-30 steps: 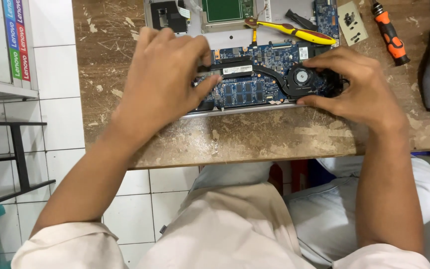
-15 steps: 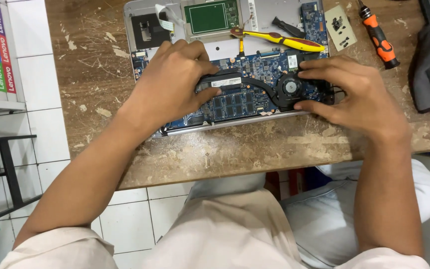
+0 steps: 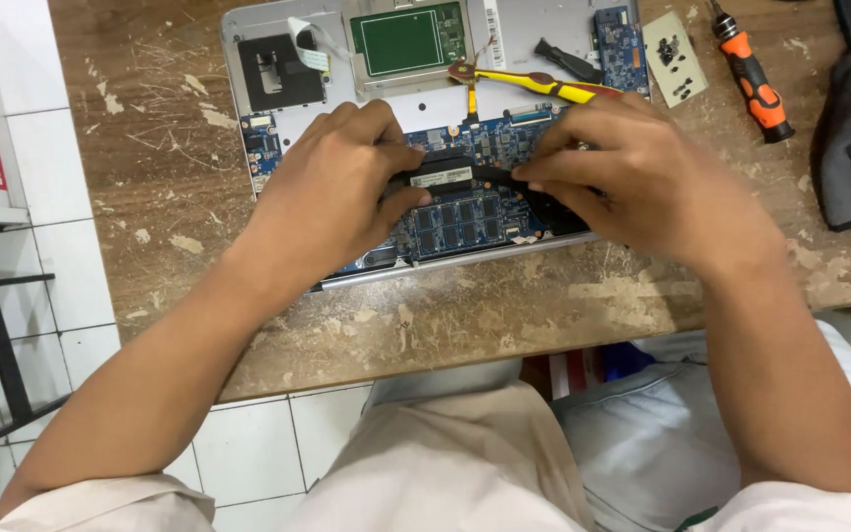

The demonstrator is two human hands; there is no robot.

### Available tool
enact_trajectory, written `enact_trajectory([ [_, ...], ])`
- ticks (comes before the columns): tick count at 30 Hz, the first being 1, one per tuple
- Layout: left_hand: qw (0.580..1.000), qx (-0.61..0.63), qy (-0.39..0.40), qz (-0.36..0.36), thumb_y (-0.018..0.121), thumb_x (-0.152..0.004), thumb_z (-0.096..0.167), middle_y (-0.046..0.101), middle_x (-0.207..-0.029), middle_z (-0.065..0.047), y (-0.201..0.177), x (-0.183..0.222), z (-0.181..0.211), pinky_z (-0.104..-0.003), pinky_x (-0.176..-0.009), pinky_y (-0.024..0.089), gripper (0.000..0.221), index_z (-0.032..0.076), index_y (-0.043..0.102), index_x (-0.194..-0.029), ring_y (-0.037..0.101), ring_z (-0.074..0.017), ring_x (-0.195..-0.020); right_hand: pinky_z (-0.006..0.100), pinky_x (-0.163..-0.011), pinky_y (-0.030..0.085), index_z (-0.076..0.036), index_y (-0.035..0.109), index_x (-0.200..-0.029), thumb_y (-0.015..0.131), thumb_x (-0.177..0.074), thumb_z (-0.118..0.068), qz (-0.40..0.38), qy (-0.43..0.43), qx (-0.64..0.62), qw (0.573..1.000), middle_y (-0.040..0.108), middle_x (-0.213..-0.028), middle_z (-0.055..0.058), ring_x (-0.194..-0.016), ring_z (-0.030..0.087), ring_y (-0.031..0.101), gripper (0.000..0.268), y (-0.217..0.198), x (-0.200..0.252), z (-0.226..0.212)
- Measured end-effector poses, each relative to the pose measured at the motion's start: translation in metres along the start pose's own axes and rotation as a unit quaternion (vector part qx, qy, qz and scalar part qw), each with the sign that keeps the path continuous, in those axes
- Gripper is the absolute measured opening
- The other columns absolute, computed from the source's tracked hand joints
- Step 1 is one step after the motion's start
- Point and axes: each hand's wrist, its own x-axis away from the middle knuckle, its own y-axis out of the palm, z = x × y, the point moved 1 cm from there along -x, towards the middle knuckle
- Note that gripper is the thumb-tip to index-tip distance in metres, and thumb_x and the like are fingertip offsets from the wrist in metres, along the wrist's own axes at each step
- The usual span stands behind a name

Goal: The person installs a black heatsink onto the laptop motherboard and secures it by tightening multiple screws with an orange-handled screwdriver. The work is performed on a disassembled laptop placed on a wooden workbench.

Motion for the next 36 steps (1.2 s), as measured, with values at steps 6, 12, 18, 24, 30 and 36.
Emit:
enact_trajectory([
  [6,1.0,-0.002,-0.001,-0.002,0.089,-0.095,0.022,0.067,-0.101,-0.011,0.002,0.001,-0.001,-0.053,-0.09,0.059,0.037,-0.004,0.081,-0.121,0.066,-0.0367,-0.095,0.05,-0.095,0.048,-0.018,0.082,-0.128,0.072,-0.106,-0.02,-0.112,0.01,0.073,0.991,0.074,-0.113,0.004,-0.097,0.033,0.07,0.025,0.007,-0.028,0.005],
  [12,1.0,0.007,0.001,0.0,0.085,-0.097,0.022,0.066,-0.103,-0.013,0.001,0.001,0.0,-0.055,-0.09,0.057,0.036,-0.004,0.081,-0.122,0.065,-0.0379,-0.096,0.047,-0.093,0.05,-0.018,0.084,-0.106,0.073,-0.105,-0.022,-0.106,0.025,0.122,0.986,0.079,-0.102,-0.001,-0.092,0.03,0.073,0.012,-0.004,-0.057,0.001],
  [18,1.0,0.012,-0.004,0.003,0.086,-0.097,0.023,0.064,-0.102,-0.013,0.002,0.002,-0.003,-0.055,-0.086,0.055,0.034,-0.003,0.081,-0.119,0.063,-0.0394,-0.096,0.054,-0.085,0.058,-0.017,0.087,-0.1,0.078,-0.095,-0.019,-0.142,0.097,0.095,0.981,0.082,-0.1,0.001,-0.086,0.038,0.074,0.01,-0.006,-0.09,-0.016],
  [24,1.0,-0.001,0.001,0.004,0.083,-0.099,0.02,0.065,-0.1,-0.014,-0.001,0.004,0.002,-0.054,-0.087,0.056,0.03,-0.003,0.081,-0.118,0.064,-0.0384,-0.094,0.046,-0.076,0.059,-0.009,0.085,-0.106,0.084,-0.09,-0.011,-0.154,0.149,-0.073,0.974,0.079,-0.103,0.005,-0.082,0.027,0.075,0.016,0.011,-0.085,0.0],
  [30,1.0,-0.001,-0.001,-0.008,0.081,-0.099,0.019,0.067,-0.11,-0.014,-0.002,0.005,0.003,-0.054,-0.09,0.056,0.03,-0.004,0.079,-0.119,0.064,-0.0367,-0.097,0.045,-0.104,0.049,-0.009,0.085,-0.104,0.089,-0.09,-0.018,-0.119,0.133,-0.116,0.977,0.076,-0.113,0.007,-0.121,0.032,0.067,0.018,0.026,-0.07,0.014],
  [36,1.0,0.016,-0.01,-0.017,0.08,-0.1,0.014,0.071,-0.111,-0.013,-0.006,0.002,0.007,-0.054,-0.096,0.062,0.021,-0.002,0.082,-0.114,0.069,-0.0351,-0.097,0.047,-0.091,0.054,-0.01,0.084,-0.111,0.084,-0.094,-0.02,-0.159,0.171,-0.083,0.969,0.073,-0.116,0.004,-0.105,0.03,0.071,0.02,0.018,-0.074,0.006],
])
